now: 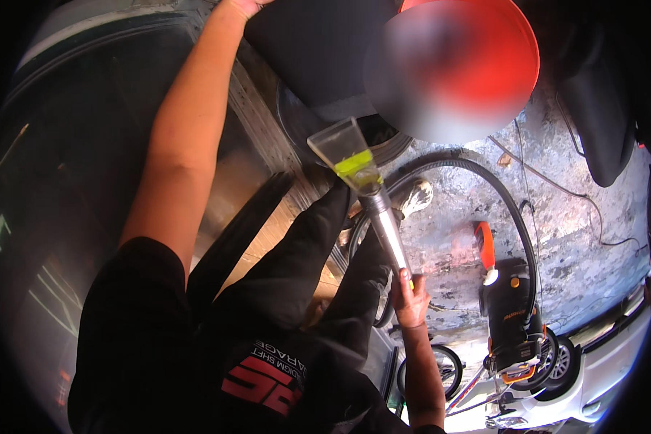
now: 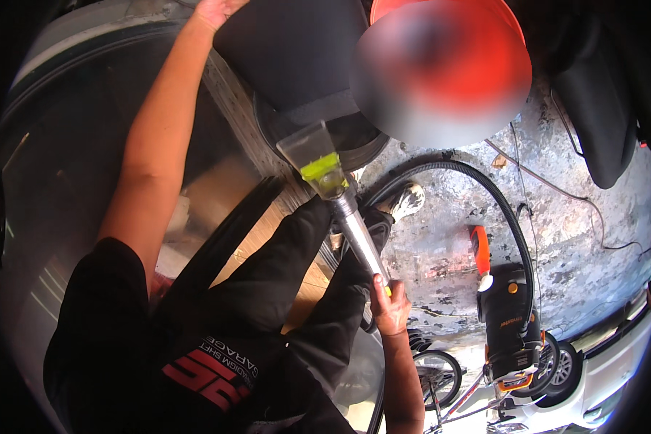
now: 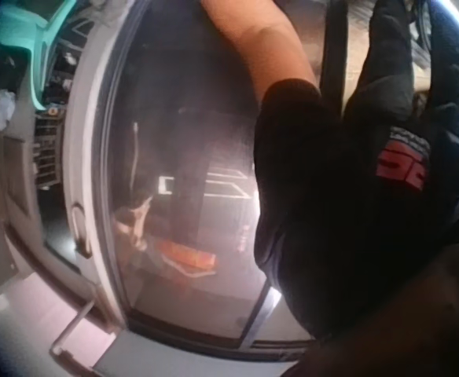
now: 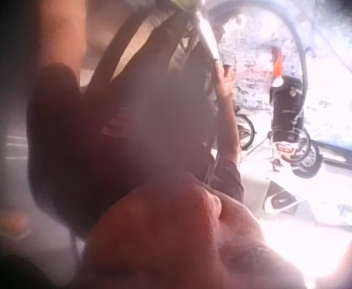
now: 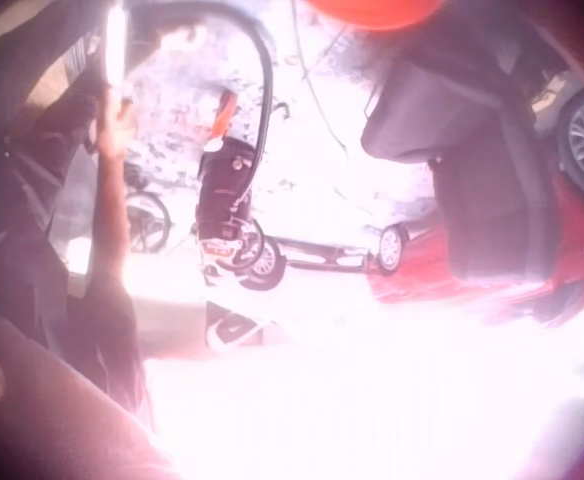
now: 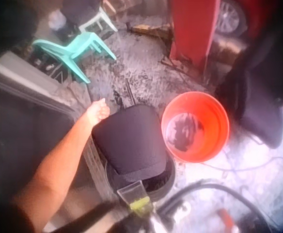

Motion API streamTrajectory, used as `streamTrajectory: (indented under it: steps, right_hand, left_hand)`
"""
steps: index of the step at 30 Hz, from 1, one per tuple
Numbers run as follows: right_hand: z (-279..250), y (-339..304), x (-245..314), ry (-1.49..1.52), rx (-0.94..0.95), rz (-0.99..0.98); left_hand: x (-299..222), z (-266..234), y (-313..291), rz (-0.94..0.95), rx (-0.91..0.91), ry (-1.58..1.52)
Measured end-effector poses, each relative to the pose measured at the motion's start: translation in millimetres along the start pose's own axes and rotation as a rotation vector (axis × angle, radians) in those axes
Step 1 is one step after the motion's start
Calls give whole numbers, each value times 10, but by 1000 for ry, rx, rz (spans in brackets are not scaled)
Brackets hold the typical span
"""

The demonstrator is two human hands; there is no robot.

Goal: The person vacuums a car headrest with a wet/dry vacuum cleaner, then sprays it with a cleaning solution from a spray bottle. The headrest is handled and repositioned during the process.

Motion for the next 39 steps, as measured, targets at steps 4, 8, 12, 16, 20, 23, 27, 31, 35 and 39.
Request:
streamTrajectory:
  steps: [4,8,12,16,20,23,27,31,35,39]
  right_hand:
    - [-161,-169,145,-39,42,25]
    - [-797,-308,534,-109,-18,51]
    - [-1235,-214,749,-134,-214,7]
    - [-1390,282,871,-243,-293,13]
    - [-1316,1063,1029,-144,-378,10]
    - [-1228,1529,1025,217,-205,252]
    - [-1200,2081,894,750,315,407]
    - [-1033,2691,833,1272,616,300]
    - [-980,3228,1412,1179,917,330]
    - [-1228,3096,1749,1228,900,241]
  left_hand:
    - [-61,-237,108,-96,-54,-36]
    - [157,-30,-45,-53,-122,65]
    - [-8,16,-247,71,-504,565]
    - [52,867,-1036,321,-543,921]
    - [294,1021,-1247,701,-576,1422]
    - [433,1332,-1549,690,-631,1514]
    - [376,1268,-1631,709,-694,1546]
    - [456,1564,-1594,803,-678,1523]
    - [490,1448,-1743,811,-761,1589]
    - [472,1489,-1814,890,-787,1587]
Point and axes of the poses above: each hand's wrist, its own y-axis towards the middle knuckle, its own z-axis out of the palm, x = y × z, the point moved 6 cm from there along y, towards the middle knuckle, and after that the axes turned 4 degrees about z, right-handed, at the moved point
